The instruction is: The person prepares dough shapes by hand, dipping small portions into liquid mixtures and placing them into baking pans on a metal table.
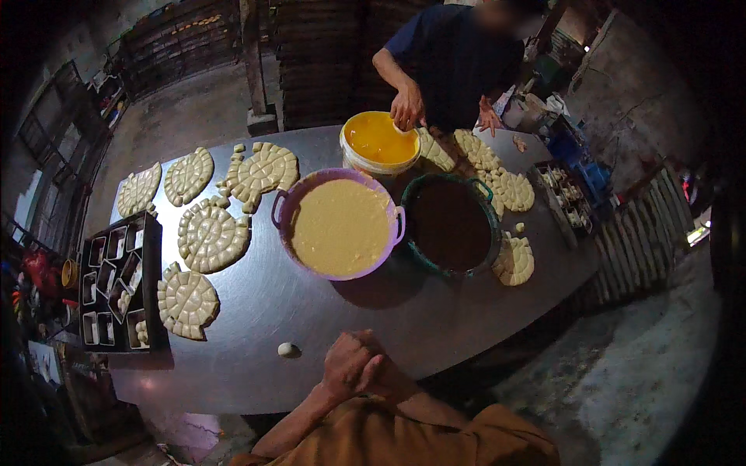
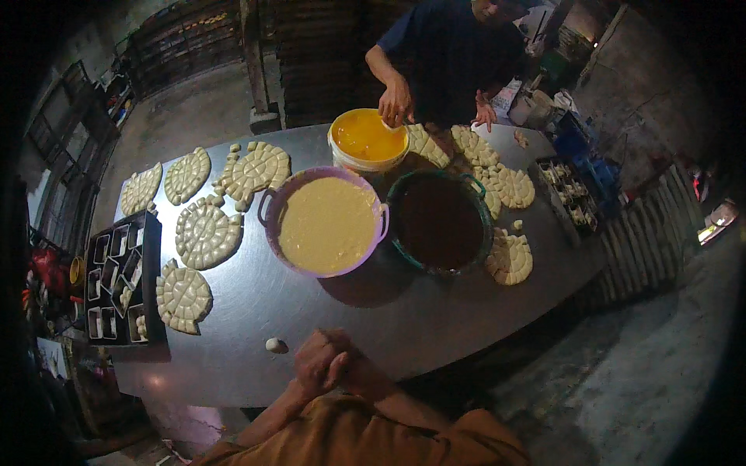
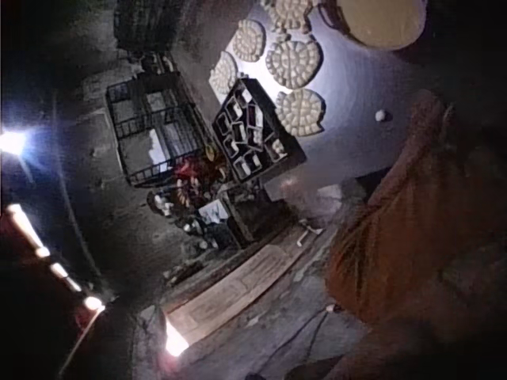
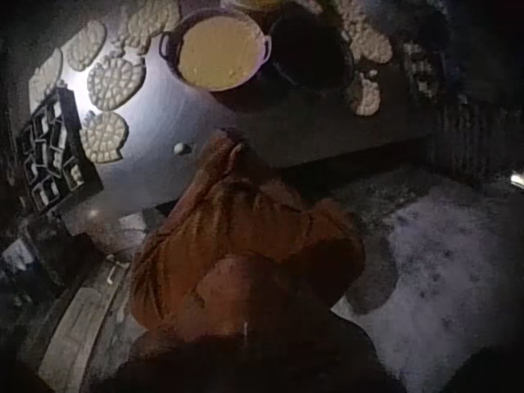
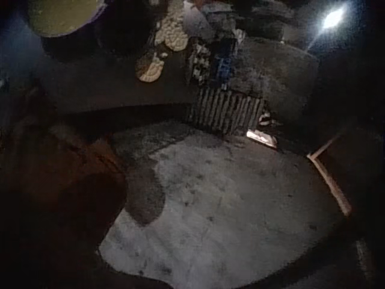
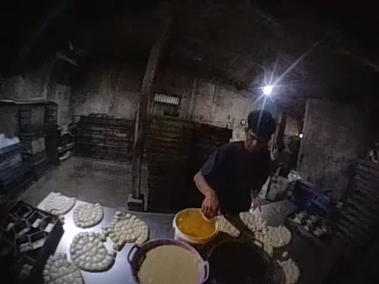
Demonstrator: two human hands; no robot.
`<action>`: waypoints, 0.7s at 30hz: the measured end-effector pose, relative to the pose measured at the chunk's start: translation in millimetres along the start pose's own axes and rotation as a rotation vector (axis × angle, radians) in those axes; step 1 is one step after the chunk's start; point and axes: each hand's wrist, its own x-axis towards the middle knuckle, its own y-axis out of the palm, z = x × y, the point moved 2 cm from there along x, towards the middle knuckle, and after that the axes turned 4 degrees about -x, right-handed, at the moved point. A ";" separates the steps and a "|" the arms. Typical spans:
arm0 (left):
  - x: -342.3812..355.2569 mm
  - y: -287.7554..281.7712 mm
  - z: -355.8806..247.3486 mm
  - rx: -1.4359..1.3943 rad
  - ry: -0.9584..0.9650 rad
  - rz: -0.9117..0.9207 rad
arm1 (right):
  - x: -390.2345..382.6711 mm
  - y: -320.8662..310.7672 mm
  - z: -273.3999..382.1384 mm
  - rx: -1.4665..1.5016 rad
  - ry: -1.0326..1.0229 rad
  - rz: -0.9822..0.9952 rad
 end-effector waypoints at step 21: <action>3.9 42.3 44.4 -0.335 -0.687 -0.158 | 30.8 -56.7 -4.3 -0.390 0.180 0.034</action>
